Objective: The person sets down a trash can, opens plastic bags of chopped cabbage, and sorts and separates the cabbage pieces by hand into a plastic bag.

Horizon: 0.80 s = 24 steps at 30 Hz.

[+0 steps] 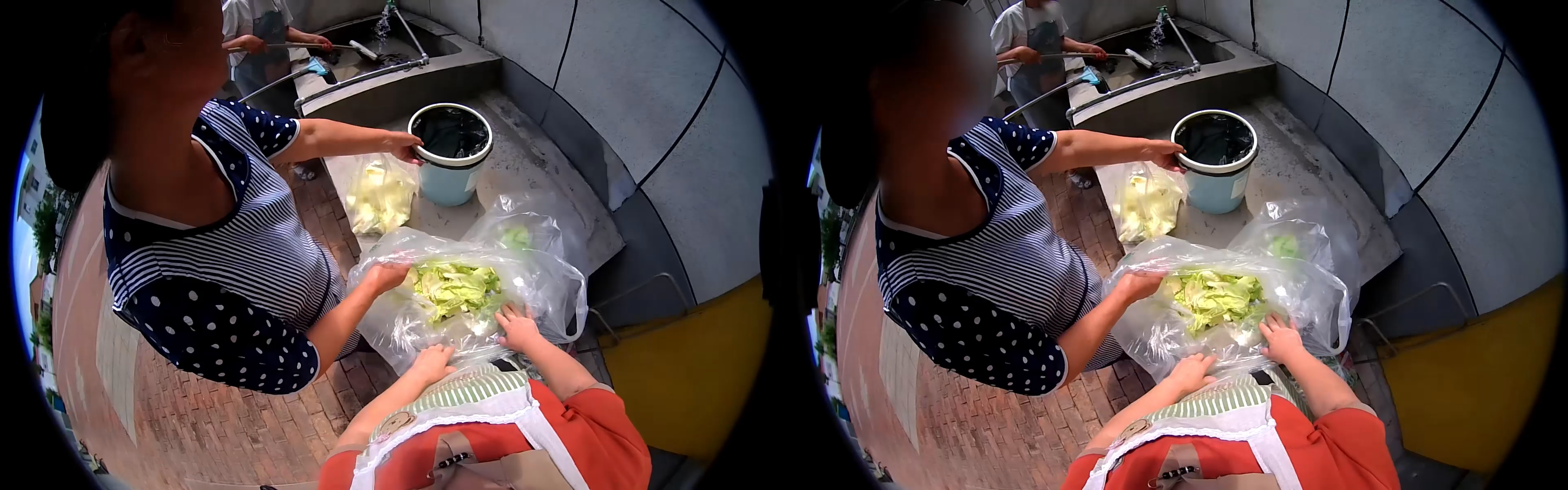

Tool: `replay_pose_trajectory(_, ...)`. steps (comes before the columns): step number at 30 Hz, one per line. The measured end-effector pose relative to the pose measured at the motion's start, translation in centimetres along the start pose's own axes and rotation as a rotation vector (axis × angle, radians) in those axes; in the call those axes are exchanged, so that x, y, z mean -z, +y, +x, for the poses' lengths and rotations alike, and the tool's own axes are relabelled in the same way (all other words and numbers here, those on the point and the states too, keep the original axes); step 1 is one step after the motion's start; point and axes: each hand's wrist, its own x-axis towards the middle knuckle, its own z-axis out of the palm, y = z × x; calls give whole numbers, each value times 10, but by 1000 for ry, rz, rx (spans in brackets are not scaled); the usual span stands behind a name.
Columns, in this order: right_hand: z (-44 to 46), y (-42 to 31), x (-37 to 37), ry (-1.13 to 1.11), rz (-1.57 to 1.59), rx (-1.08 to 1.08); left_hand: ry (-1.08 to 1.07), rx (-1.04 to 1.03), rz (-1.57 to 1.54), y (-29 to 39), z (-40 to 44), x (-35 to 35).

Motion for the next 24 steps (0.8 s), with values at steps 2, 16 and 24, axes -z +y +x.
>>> replay_pose_trajectory(2, 3, -22, 22, -172, -153, -115, -81, 44, -114, 11, 0, 30)
replay_pose_trajectory(16, 85, 65, 172, -281, 1298, -243, 446, 157, -550, 0, 57, 151)
replay_pose_trajectory(24, 135, 47, 185, -140, 437, -98, 333, 323, -120, -10, 120, 154)
